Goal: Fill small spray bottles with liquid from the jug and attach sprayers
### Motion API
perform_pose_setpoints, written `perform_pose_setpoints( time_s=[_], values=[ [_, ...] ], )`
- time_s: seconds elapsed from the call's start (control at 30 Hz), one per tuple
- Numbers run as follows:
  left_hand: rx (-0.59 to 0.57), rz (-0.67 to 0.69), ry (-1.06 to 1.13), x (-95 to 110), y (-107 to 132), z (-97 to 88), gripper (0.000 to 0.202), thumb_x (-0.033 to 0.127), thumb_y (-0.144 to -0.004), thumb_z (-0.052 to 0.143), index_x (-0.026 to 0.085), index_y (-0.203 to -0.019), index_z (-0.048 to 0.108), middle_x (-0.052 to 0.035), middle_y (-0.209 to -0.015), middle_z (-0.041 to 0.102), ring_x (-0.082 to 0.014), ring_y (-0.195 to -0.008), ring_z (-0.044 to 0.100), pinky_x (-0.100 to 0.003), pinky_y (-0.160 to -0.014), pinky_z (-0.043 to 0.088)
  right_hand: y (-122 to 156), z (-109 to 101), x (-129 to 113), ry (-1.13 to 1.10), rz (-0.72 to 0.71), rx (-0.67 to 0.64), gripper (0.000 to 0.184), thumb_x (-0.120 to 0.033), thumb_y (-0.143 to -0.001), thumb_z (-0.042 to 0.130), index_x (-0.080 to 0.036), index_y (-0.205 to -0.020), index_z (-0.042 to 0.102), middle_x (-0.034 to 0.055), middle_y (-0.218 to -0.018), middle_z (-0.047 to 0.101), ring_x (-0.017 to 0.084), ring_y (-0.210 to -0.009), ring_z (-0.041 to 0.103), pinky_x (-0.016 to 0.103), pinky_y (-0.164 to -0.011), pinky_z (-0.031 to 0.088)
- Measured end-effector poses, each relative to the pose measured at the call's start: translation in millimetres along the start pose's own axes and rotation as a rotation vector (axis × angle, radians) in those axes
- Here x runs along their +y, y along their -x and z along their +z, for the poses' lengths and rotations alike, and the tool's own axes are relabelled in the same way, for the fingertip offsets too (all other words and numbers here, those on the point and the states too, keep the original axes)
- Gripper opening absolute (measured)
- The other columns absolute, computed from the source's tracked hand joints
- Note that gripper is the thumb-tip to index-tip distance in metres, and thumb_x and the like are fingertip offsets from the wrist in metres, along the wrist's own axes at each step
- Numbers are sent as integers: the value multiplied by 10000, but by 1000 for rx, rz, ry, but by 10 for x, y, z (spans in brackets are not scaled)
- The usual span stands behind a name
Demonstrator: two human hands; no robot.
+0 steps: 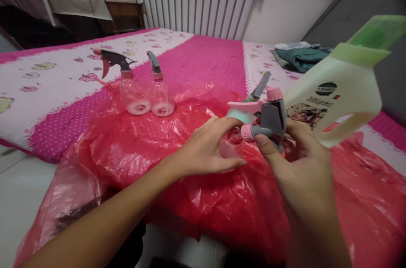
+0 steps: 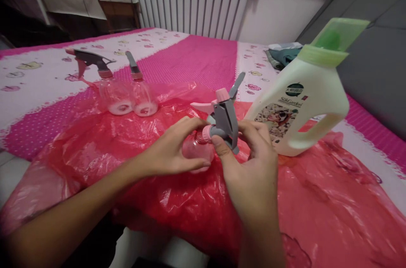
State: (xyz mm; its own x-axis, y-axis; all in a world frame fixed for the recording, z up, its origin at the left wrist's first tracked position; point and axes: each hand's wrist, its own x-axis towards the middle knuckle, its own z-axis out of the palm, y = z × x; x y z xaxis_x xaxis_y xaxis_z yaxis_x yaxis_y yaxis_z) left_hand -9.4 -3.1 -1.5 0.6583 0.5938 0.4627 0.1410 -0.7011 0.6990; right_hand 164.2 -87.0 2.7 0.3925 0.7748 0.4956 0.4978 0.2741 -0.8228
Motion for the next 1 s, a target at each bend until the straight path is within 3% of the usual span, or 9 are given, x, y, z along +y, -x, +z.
perform_pose_setpoints(
  time_s=[0.07,0.2,0.3,0.4,0.5,0.57,0.77,1.0],
  values=[
    [8,7,-22,5,-1,2,584,510,-787,855,221,-1231,612,-83,-1205,712,-287,-1055,656,-424,-943,512,-2,-4,11,3,5,5,222,-435,-854,795,-266,-988,747,43,-1106,658,258,-1051,669,502,-995,496],
    [15,-49,108,53,-21,-10,313,504,-1001,622,216,-1122,650,-56,-1110,729,-238,-1014,669,-381,-911,510,-6,6,-9,-2,7,-4,236,-461,-858,795,-271,-990,750,43,-1109,666,255,-1046,670,493,-988,503],
    [34,-81,156,66,-22,-3,314,459,-1075,482,202,-1041,659,-57,-1064,733,-222,-1001,672,-374,-918,510,-8,14,-32,-1,2,-14,231,-456,-856,792,-264,-977,750,45,-1087,651,259,-1044,656,494,-974,496],
    [16,-41,44,38,-3,25,258,389,-966,638,192,-1132,641,-85,-1146,713,-260,-1055,656,-411,-957,516,-6,15,-27,14,-15,-15,221,-425,-848,789,-254,-980,744,46,-1072,634,264,-1053,640,505,-979,481],
    [-13,10,-55,1,15,41,529,361,-811,780,209,-1276,580,-107,-1255,673,-313,-1140,623,-467,-1006,512,0,14,-7,-2,0,-10,218,-419,-852,791,-261,-995,745,43,-1079,629,260,-1056,648,508,-993,484],
    [-15,17,18,-10,14,28,594,365,-773,820,232,-1291,562,-100,-1275,672,-315,-1153,632,-464,-1009,522,2,13,2,-11,9,-7,218,-431,-860,789,-266,-997,750,43,-1082,634,257,-1056,653,502,-994,490],
    [-60,-9,188,-6,-15,-68,571,84,-709,609,224,-1262,579,-69,-1258,691,-262,-1103,666,-406,-981,533,-4,12,0,-5,7,1,227,-449,-862,786,-271,-999,757,47,-1093,654,261,-1066,658,491,-989,486],
    [-41,-46,255,-30,-14,-70,511,74,-726,561,225,-1212,601,-58,-1241,695,-252,-1126,662,-404,-1005,522,-16,17,-11,4,11,-21,226,-459,-890,759,-281,-1030,760,39,-1103,712,265,-1079,668,483,-996,490]
  ],
)
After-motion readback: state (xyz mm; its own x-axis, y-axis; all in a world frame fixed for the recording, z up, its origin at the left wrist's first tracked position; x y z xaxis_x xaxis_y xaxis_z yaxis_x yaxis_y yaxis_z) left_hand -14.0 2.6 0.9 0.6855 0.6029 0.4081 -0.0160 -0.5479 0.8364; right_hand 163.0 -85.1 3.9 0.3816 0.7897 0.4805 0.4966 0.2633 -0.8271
